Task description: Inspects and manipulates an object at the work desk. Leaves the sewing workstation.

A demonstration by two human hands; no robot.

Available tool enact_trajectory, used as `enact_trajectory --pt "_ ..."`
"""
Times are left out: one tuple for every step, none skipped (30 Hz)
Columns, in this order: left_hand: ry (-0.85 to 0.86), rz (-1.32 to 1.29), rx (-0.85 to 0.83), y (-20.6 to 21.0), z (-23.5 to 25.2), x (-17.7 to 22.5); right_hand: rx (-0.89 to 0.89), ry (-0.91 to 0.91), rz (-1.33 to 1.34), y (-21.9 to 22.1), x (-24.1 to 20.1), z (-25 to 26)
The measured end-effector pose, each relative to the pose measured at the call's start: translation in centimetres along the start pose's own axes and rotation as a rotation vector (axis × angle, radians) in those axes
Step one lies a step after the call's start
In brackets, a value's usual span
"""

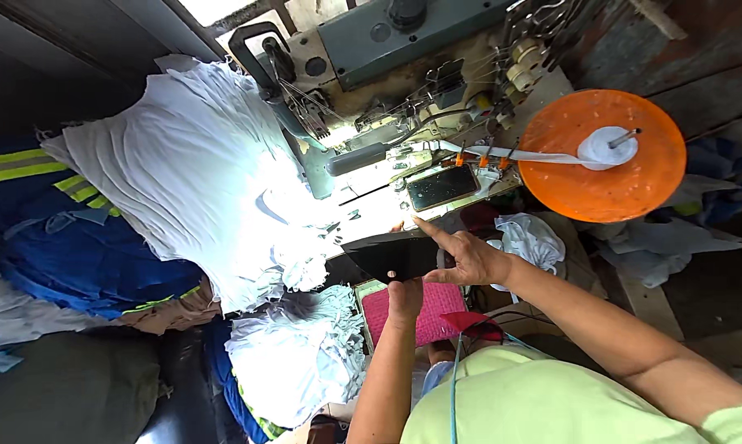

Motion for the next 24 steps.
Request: enact_trajectory --pt "0.007 0.017 -0.03 -0.1 -0.1 -0.2 -0.007 0.001 0.009 -0.1 0.0 -0.1" --pt "0.012 0.041 -0.048 -0.1 -0.2 -0.3 -0.011 -0.003 0.011 -0.1 0.0 -0.1" --pt "0.012 0.059 -0.07 0.0 -0.4 -0.3 -0.014 -0.014 0.006 -0.2 0.0 -0.1" --pt "0.012 0.068 -0.108 0.3 -0.6 -0.2 -0.018 -0.027 -0.003 -0.3 -0.1 -0.1" --pt "0.009 0.071 -0.145 0.7 -0.5 0.1 -0.027 -0.036 -0.013 -0.3 -0.3 -0.1" --pt "-0.002 0.082 -0.166 1.0 -0.4 0.3 -0.035 -0.041 -0.018 -0.4 -0.3 0.0" --pt "-0.022 0.1 -0.156 1.2 -0.3 0.3 -0.04 -0.041 -0.018 -0.5 -0.4 0.1" --pt "-0.05 0.115 -0.126 1.2 -0.2 0.3 -0.036 -0.044 -0.017 -0.6 -0.3 0.2" --pt "-0.079 0.125 -0.092 1.1 -0.1 0.3 -0.032 -0.041 -0.014 -0.6 -0.2 0.2" --pt "-0.107 0.126 -0.054 0.9 0.0 0.2 -0.037 -0.031 -0.014 -0.6 -0.2 0.2" --pt "-0.131 0.12 -0.021 0.8 0.1 0.2 -0.043 -0.021 -0.022 -0.6 -0.1 0.2" --pt "-0.157 0.096 -0.003 0.6 0.3 0.1 -0.054 -0.006 -0.034 -0.6 0.0 0.3" --pt "-0.187 0.053 0.003 0.5 0.4 0.0 -0.074 0.017 -0.053 -0.6 0.0 0.3" --pt "-0.222 -0.003 -0.014 0.4 0.4 -0.1 -0.1 0.043 -0.081 -0.6 0.0 0.3" --pt "-0.261 -0.077 -0.048 0.3 0.3 -0.2 -0.139 0.073 -0.113 -0.7 0.0 0.4" --pt "-0.292 -0.145 -0.086 0.1 0.3 -0.4 -0.182 0.103 -0.141 -0.7 0.0 0.4" --pt "-0.307 -0.202 -0.141 -0.2 0.3 -0.6 -0.219 0.128 -0.163 -0.7 0.1 0.5" --pt "-0.306 -0.233 -0.187 -0.6 0.4 -0.8 -0.235 0.145 -0.169 -0.7 0.1 0.7" --pt "-0.301 -0.238 -0.219 -0.8 0.5 -0.9 -0.229 0.156 -0.154 -0.7 0.2 0.8" --pt "-0.306 -0.229 -0.23 -1.0 0.7 -1.0 -0.209 0.168 -0.118 -0.7 0.4 0.9" --pt "-0.337 -0.219 -0.183 -1.1 0.9 -1.1 -0.182 0.176 -0.074 -0.6 0.7 0.9" --pt "-0.384 -0.207 -0.073 -1.1 1.0 -1.3 -0.162 0.182 -0.042 -0.6 0.8 0.9" --pt "-0.41 -0.175 0.064 -1.2 1.0 -1.4 -0.141 0.171 -0.03 -0.5 0.9 0.8" --pt "-0.405 -0.141 0.193 -1.4 1.0 -1.4 -0.12 0.14 -0.038 -0.4 0.8 0.6"
Point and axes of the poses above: each hand's wrist, its own z-axis towards the middle knuckle, its own y-axis out of the palm, x = y × z, the point moved 5 cm from there along z, towards the middle knuckle, and after that the axes turned 10 degrees about x, right-handed, at the moved point
